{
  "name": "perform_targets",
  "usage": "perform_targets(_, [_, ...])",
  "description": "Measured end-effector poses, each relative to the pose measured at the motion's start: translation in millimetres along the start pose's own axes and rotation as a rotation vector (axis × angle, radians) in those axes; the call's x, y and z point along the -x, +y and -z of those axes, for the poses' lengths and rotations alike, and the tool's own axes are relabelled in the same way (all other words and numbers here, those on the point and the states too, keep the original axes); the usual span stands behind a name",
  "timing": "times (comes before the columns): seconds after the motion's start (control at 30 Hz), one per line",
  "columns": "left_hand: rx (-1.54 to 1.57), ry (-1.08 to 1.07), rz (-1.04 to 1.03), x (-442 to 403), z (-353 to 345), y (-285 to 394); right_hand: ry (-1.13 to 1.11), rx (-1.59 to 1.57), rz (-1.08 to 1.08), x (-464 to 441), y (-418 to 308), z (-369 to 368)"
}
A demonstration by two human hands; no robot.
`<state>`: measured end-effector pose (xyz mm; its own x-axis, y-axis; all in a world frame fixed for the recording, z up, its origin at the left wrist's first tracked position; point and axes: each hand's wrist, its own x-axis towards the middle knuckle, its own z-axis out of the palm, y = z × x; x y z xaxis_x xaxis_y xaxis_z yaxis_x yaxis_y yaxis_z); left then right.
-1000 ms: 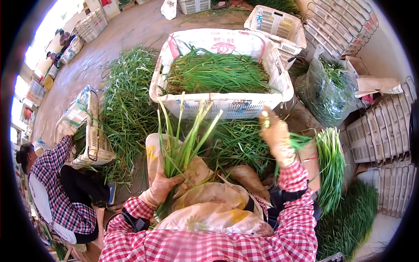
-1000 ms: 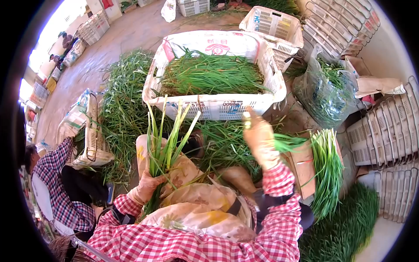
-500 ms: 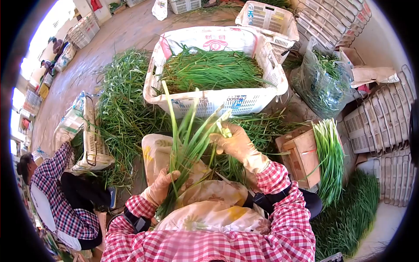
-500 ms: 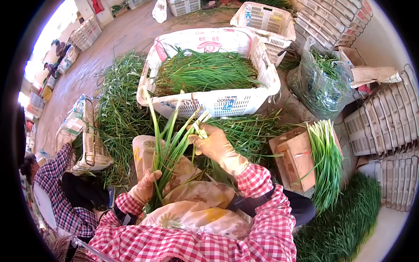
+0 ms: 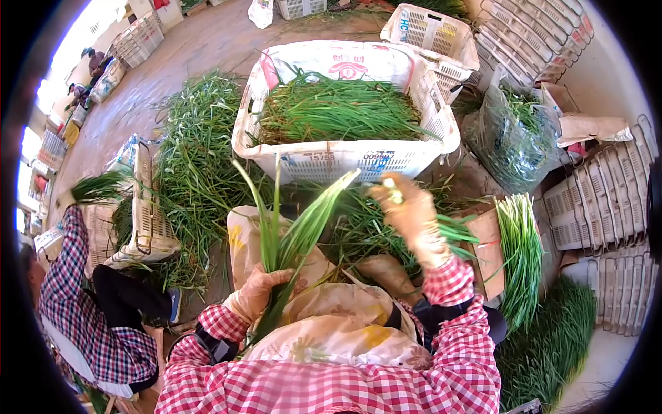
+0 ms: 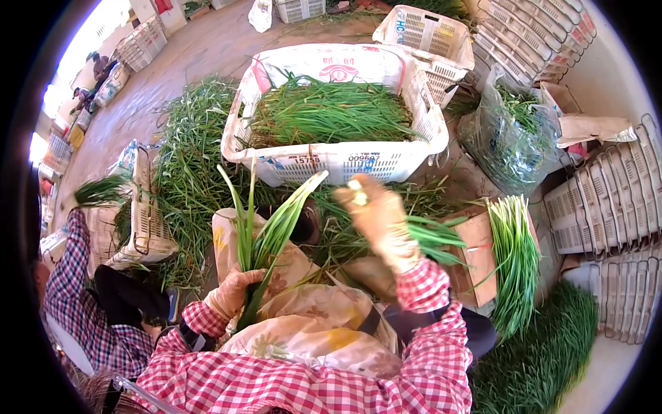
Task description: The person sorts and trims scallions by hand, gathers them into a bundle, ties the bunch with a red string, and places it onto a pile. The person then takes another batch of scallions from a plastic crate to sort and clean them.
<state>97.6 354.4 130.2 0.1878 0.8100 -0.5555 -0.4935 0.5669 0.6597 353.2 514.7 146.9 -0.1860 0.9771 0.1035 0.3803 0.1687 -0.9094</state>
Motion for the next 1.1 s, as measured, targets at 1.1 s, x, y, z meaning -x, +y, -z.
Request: perform_targets(1.1, [0.106,-0.184,0.053,-16.5,11.4,-16.2,-0.259,-0.464,-0.313,24.8,-27.4,-49.4])
